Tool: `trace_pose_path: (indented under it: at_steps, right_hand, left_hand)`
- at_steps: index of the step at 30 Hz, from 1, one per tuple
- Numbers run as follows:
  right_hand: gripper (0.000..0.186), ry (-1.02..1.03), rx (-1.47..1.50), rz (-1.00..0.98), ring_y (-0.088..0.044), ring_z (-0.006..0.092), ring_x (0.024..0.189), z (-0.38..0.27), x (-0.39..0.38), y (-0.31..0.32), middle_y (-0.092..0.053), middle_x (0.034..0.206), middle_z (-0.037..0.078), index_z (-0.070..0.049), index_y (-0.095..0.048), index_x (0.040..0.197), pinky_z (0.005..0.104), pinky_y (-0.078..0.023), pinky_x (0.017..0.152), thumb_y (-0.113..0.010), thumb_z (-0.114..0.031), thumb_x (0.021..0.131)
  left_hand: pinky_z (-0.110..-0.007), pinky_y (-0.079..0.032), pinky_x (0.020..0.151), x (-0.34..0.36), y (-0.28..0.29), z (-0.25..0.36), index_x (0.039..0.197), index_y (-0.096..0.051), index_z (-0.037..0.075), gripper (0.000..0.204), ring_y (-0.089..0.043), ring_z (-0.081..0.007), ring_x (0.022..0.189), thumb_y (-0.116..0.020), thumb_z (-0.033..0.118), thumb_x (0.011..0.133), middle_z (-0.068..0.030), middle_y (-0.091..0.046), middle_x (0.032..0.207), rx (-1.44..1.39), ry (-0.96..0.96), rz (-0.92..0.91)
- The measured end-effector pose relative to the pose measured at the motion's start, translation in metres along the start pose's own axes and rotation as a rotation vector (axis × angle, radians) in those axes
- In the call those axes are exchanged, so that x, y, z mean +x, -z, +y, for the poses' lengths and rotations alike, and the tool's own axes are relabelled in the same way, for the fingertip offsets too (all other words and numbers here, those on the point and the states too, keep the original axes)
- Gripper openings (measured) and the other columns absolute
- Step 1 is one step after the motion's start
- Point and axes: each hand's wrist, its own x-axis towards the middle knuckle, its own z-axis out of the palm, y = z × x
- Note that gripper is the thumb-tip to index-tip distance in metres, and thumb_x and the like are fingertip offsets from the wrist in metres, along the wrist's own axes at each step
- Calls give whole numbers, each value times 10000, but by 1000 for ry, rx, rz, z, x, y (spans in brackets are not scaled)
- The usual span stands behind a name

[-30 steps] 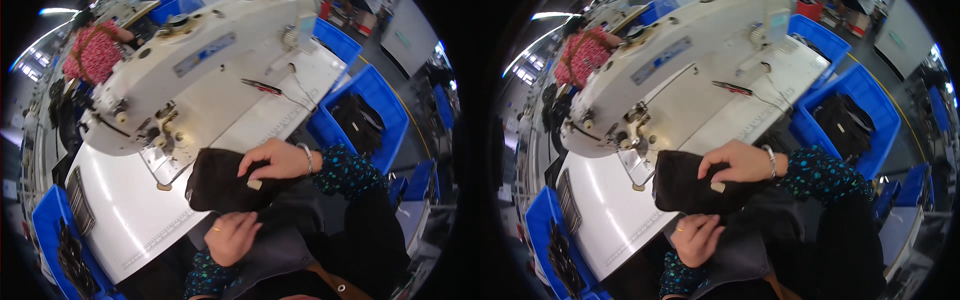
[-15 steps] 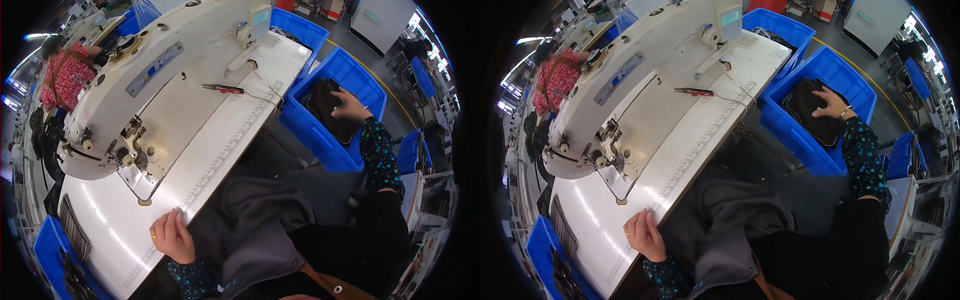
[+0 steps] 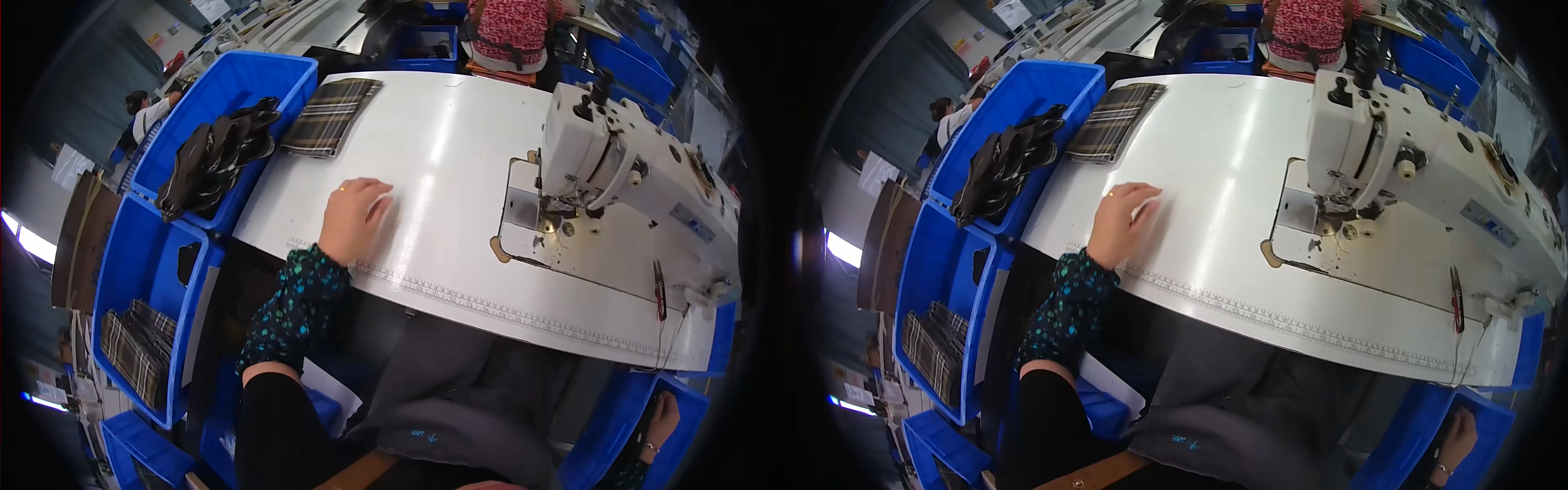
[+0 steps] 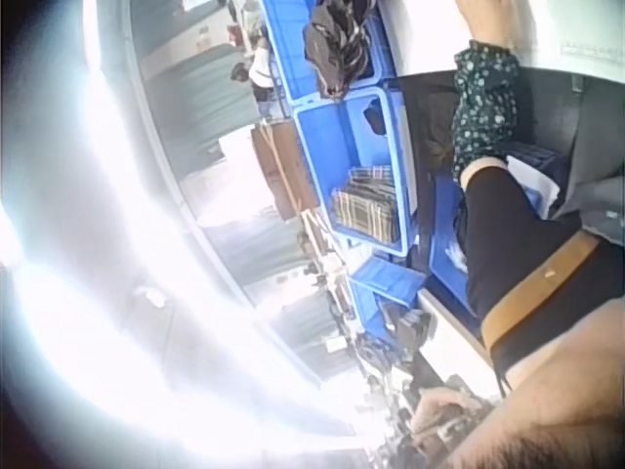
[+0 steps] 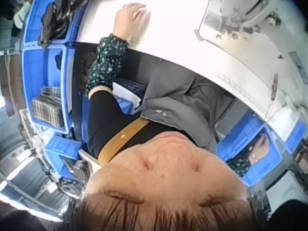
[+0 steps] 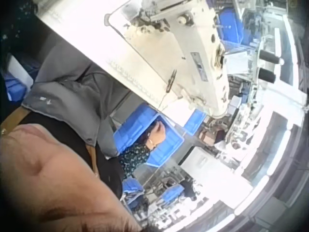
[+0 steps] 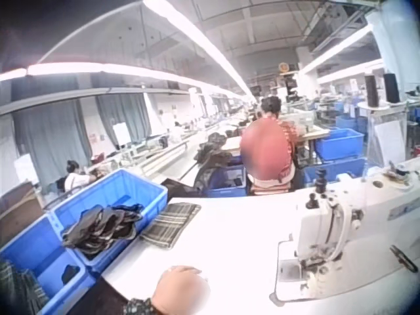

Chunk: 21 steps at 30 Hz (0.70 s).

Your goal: The person operates an industrial sewing machine to stitch a zipper onto a small plaid pouch. They guide the fabric under the needle, sew along the zipper edge, and then move the finished pouch to a blue bin before picking up a new one to repeat the process.

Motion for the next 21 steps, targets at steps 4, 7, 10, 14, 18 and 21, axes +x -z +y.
trace_pose_path:
  at_steps: [4, 7, 10, 14, 18, 21]
  right_hand:
    - [161, 234, 20, 109, -696, 360, 797, -65, 16, -5, -709, 925, 203, 34, -708, 1072, 400, -541, 731, -630, -77, 985]
    - [128, 307, 34, 77, -680, 307, 740, -118, 16, -3, -700, 888, 186, 29, -714, 1049, 365, -532, 688, -640, -48, 978]
    - [103, 380, -12, 73, -633, 275, 666, -124, 15, -1, -655, 819, 163, 20, -713, 1029, 350, -499, 628, -649, -29, 965]
    - [108, 528, 4, 102, -613, 287, 634, -142, 17, -10, -635, 785, 161, 14, -714, 1034, 349, -477, 598, -658, -17, 947]
    - [109, 584, 82, 94, -593, 283, 607, -183, 19, -11, -619, 754, 158, 10, -714, 1018, 360, -466, 581, -679, 11, 915]
    - [140, 706, 96, 17, -627, 300, 656, -236, 26, -15, -664, 813, 148, -1, -717, 1024, 376, -496, 613, -700, 19, 886]
  left_hand:
    - [-462, -525, 884, 41, 3, -104, 1024, -759, 42, 188, -658, -366, 1027, -611, 150, 982, -132, -735, 1094, 130, 216, 152]
    - [-486, -522, 936, 59, 4, -163, 1124, -739, 92, 207, -651, -363, 1093, -653, 215, 981, -117, -726, 1165, 306, 415, 134]
    - [-508, -512, 924, 70, 3, -167, 1075, -727, 81, 215, -661, -350, 1115, -673, 267, 982, -142, -721, 1177, 416, 579, -40]
    - [-518, -510, 918, 76, 14, -168, 1032, -723, 75, 237, -664, -358, 1117, -673, 302, 983, -165, -728, 1136, 408, 599, -135]
    - [-441, -532, 838, 65, 12, -103, 1008, -699, -3, 296, -701, -369, 952, -652, 289, 991, -209, -730, 960, 34, 414, -248]
    - [-323, -530, 709, 35, -14, -26, 1050, -675, 12, 287, -642, -160, 771, -616, 292, 1037, -65, -697, 900, -592, 434, -669]
